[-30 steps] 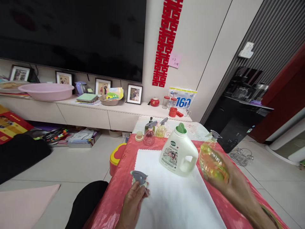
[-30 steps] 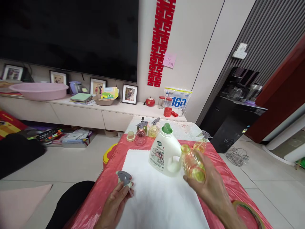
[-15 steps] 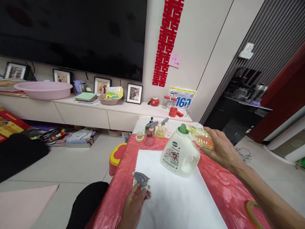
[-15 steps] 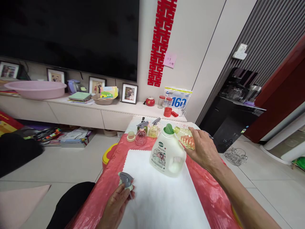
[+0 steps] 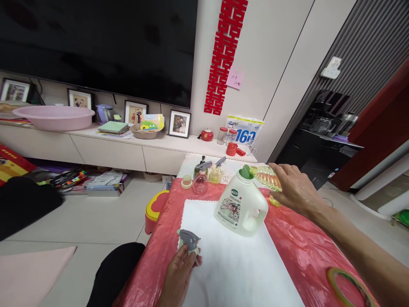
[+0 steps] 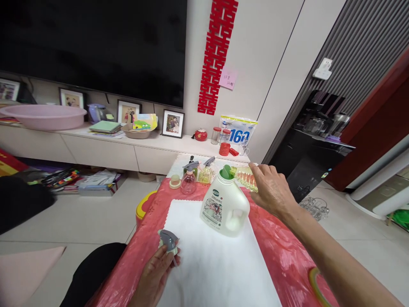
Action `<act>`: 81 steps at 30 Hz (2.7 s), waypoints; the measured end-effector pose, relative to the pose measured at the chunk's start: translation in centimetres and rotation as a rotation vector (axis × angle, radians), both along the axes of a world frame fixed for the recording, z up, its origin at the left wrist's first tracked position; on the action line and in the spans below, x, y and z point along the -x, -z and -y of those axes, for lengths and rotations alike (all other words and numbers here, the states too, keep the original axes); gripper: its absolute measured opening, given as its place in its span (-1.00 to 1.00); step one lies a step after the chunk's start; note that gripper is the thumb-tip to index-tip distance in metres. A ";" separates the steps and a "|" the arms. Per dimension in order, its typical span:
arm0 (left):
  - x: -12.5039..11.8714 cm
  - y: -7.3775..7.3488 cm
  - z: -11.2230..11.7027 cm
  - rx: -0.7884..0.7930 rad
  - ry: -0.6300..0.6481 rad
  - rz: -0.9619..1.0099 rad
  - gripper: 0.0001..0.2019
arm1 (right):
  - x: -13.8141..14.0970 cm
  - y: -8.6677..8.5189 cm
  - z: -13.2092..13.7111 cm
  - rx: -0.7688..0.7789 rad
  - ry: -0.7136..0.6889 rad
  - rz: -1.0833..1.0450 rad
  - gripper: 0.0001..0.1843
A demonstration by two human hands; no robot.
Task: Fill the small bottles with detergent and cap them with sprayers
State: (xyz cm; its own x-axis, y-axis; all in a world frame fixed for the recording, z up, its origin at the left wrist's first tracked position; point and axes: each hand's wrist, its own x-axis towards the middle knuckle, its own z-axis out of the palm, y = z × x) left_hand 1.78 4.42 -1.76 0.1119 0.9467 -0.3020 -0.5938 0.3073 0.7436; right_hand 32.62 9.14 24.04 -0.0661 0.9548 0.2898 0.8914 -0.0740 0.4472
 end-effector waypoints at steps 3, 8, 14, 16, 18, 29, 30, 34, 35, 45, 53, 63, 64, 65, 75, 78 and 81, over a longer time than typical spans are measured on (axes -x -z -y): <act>0.0 -0.1 0.0 -0.001 0.006 0.001 -0.46 | 0.0 -0.5 0.1 0.001 -0.021 0.045 -0.22; 0.0 -0.1 0.0 -0.001 0.000 0.006 -0.47 | -0.3 -0.8 0.2 -0.002 -0.061 0.110 -0.24; 0.0 0.1 0.1 -0.002 0.019 0.019 -0.49 | -0.1 -1.2 0.1 0.016 -0.049 0.122 -0.24; 0.0 0.2 0.0 -0.002 0.024 0.032 -0.50 | 0.2 -1.4 0.1 0.027 -0.033 0.127 -0.25; 0.0 0.2 -0.1 -0.005 0.022 0.035 -0.49 | 0.4 -1.7 0.0 0.042 -0.021 0.135 -0.25; -0.1 -0.2 -0.1 0.015 0.001 0.031 -0.50 | 0.7 -2.4 -0.2 0.044 -0.047 0.196 -0.27; -0.2 -0.2 -0.1 0.016 0.002 0.031 -0.50 | 0.8 -2.4 -0.2 0.045 -0.045 0.196 -0.27; -0.1 -0.2 -0.2 0.008 -0.003 0.012 -0.50 | 0.9 -2.6 -0.2 0.041 -0.047 0.191 -0.28; -0.1 -0.2 -0.2 0.004 -0.002 0.008 -0.50 | 0.9 -2.6 -0.2 0.042 -0.047 0.190 -0.28; -0.1 -0.2 0.0 0.004 -0.003 0.008 -0.50 | 1.1 -2.9 -0.3 0.065 -0.035 0.193 -0.27; -0.1 0.2 -0.1 0.003 0.009 0.023 -0.54 | 1.2 -3.1 -0.5 0.031 -0.085 0.231 -0.25; 0.1 0.2 0.0 0.008 0.010 0.030 -0.53 | 1.7 -3.4 -0.7 0.011 -0.103 0.307 -0.27; 0.1 0.2 0.0 0.008 0.009 0.035 -0.53 | 1.8 -3.5 -0.6 0.009 -0.104 0.321 -0.28; 0.1 0.3 0.0 0.006 0.008 0.038 -0.54 | 1.9 -3.6 -0.6 0.008 -0.106 0.334 -0.30; 0.0 0.4 -0.1 0.029 0.012 0.035 -0.52 | 2.9 -4.3 -0.5 -0.027 -0.164 0.379 -0.32; 0.0 0.1 -0.1 0.024 0.005 0.036 -0.52 | 2.9 -4.5 -0.7 -0.042 -0.183 0.413 -0.33; 0.0 -0.2 0.0 0.018 0.001 0.048 -0.54 | 2.9 -4.6 -0.8 -0.054 -0.198 0.441 -0.38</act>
State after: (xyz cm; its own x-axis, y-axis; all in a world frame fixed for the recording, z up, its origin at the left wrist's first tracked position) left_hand 1.80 4.43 -1.61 0.1279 0.9411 -0.3129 -0.6286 0.3209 0.7084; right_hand 29.77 9.95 28.63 -0.3723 0.8959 0.2425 0.6172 0.0438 0.7856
